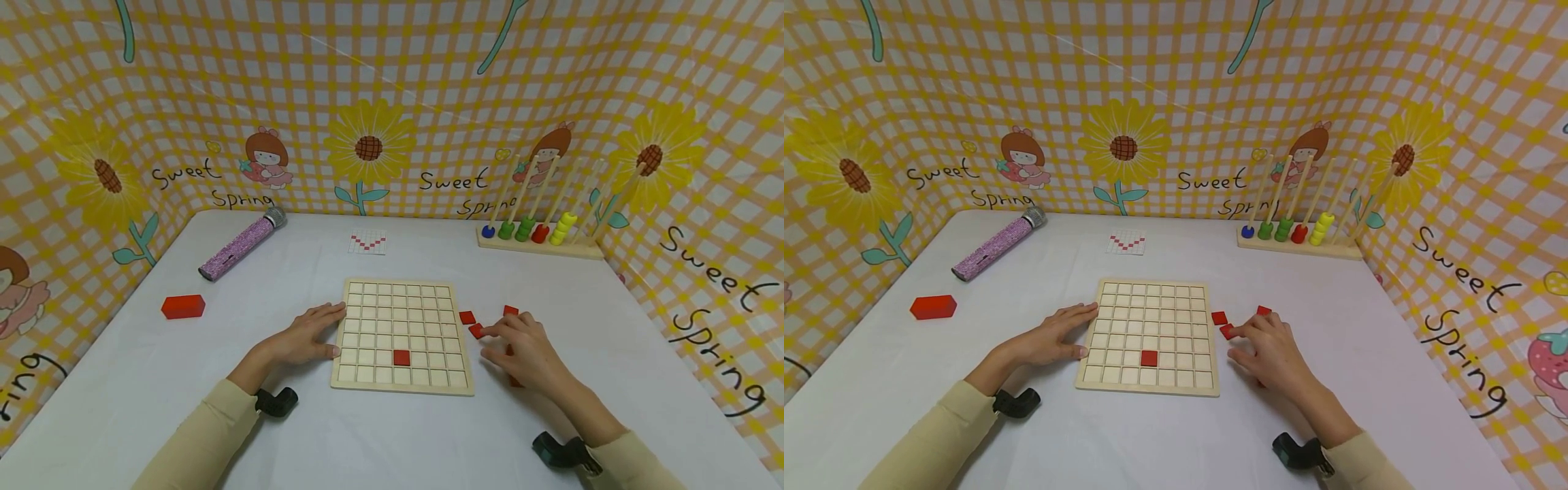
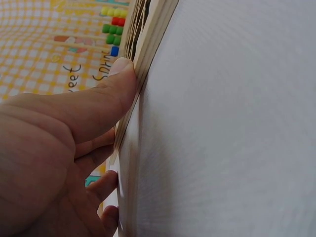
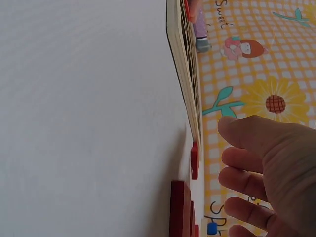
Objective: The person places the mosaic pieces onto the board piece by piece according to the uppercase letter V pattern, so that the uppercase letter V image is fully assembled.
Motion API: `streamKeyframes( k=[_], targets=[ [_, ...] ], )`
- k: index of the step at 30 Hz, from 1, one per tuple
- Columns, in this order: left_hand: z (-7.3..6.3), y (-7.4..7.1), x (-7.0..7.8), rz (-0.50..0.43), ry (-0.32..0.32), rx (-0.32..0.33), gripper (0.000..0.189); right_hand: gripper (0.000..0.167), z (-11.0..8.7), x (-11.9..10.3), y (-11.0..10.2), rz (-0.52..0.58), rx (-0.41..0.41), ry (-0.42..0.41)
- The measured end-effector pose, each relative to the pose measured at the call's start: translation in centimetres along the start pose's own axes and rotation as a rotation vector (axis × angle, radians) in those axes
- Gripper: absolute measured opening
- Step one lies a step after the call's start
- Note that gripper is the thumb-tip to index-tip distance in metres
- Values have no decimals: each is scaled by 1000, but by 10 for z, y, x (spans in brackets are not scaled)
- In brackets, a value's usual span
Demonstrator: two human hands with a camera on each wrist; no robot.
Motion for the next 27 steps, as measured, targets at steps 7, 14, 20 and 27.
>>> streamKeyframes(
  k=[7, 14, 20, 27],
  targets=[
    [-1, 0, 0, -5, 0, 3, 74, 32, -8, 12, -6, -45, 19, 28],
    [-1, -1, 1, -4, 0, 4, 74, 31, -17, 23, -14, -62, 69, 23],
    [-1, -1, 0, -6, 4, 7, 74, 32, -24, 28, -18, -61, 72, 33],
    [-1, 1, -1, -7, 1, 5, 74, 31, -27, 34, -17, -84, 78, 23]
  ],
)
Point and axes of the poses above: each hand's wrist, its own z-axis towards the middle knuckle, its own y-axis out of the palm, x = y × z, the point moved 4 cm from there along z, towards the middle knuckle, and after that the axes turned 6 degrees about z, right-handed, at the moved point
